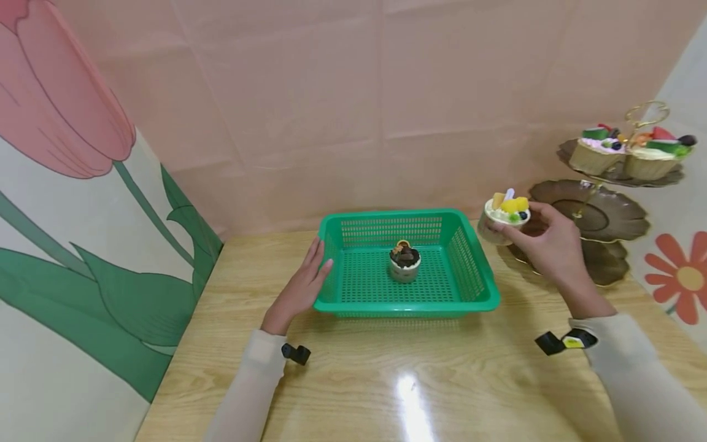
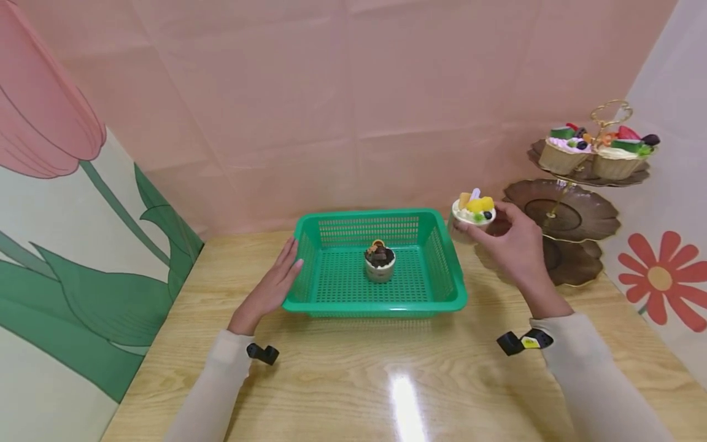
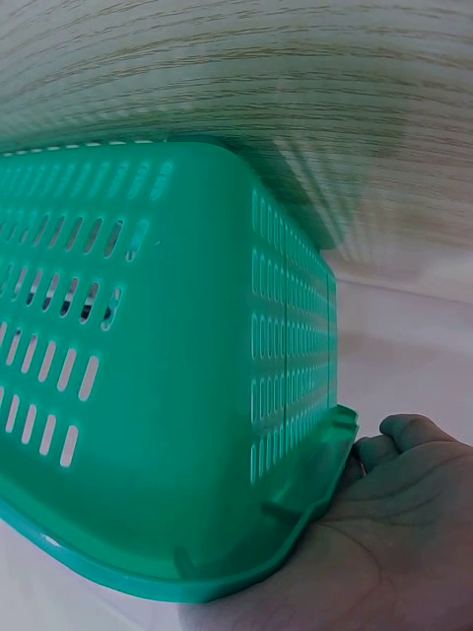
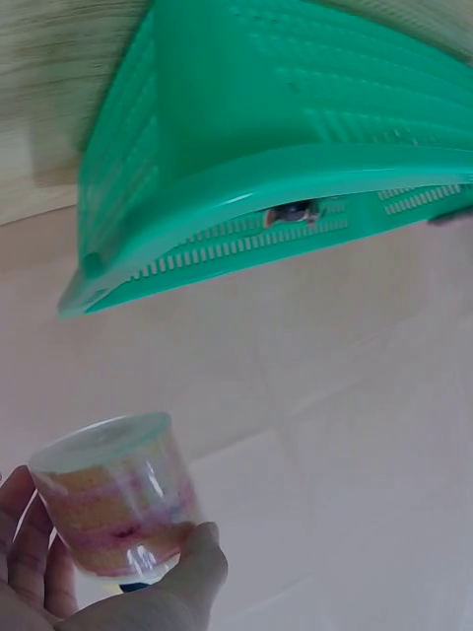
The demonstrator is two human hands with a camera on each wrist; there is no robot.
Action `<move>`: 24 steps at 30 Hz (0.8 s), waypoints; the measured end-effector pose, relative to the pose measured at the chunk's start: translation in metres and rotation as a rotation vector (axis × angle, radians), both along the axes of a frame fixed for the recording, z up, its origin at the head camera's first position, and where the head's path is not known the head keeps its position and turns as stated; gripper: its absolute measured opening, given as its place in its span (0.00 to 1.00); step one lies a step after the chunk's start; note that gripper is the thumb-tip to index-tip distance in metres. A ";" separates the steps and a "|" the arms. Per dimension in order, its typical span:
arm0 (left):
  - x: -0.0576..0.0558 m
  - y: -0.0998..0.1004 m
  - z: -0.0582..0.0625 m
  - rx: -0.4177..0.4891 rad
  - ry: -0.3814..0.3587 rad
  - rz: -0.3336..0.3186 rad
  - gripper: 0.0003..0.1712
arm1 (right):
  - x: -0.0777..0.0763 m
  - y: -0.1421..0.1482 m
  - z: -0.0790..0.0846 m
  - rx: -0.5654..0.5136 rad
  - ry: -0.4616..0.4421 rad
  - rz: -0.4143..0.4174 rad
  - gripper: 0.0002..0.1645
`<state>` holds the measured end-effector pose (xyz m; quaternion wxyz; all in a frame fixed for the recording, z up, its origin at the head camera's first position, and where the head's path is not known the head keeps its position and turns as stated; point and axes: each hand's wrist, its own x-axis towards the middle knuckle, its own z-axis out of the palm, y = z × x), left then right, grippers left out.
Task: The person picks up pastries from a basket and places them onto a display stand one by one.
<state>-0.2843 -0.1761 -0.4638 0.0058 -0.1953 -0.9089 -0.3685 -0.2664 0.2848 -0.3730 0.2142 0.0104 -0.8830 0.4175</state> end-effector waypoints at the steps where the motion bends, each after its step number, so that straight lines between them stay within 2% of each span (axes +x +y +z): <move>1: 0.000 0.000 0.000 0.001 0.002 0.001 0.45 | 0.000 0.002 0.001 -0.003 0.001 -0.021 0.45; 5: 0.000 0.001 0.002 0.013 0.010 0.000 0.45 | -0.004 0.010 0.001 -0.003 0.003 -0.099 0.46; 13: 0.000 0.001 0.000 0.007 0.000 0.004 0.45 | -0.016 0.030 0.001 -0.030 0.013 -0.201 0.46; 20: -0.001 0.000 0.000 0.013 -0.004 0.002 0.45 | -0.024 0.045 0.003 -0.145 0.032 -0.245 0.45; 24: -0.002 0.000 -0.001 0.015 0.007 -0.001 0.45 | -0.028 0.053 0.003 -0.132 0.020 -0.276 0.47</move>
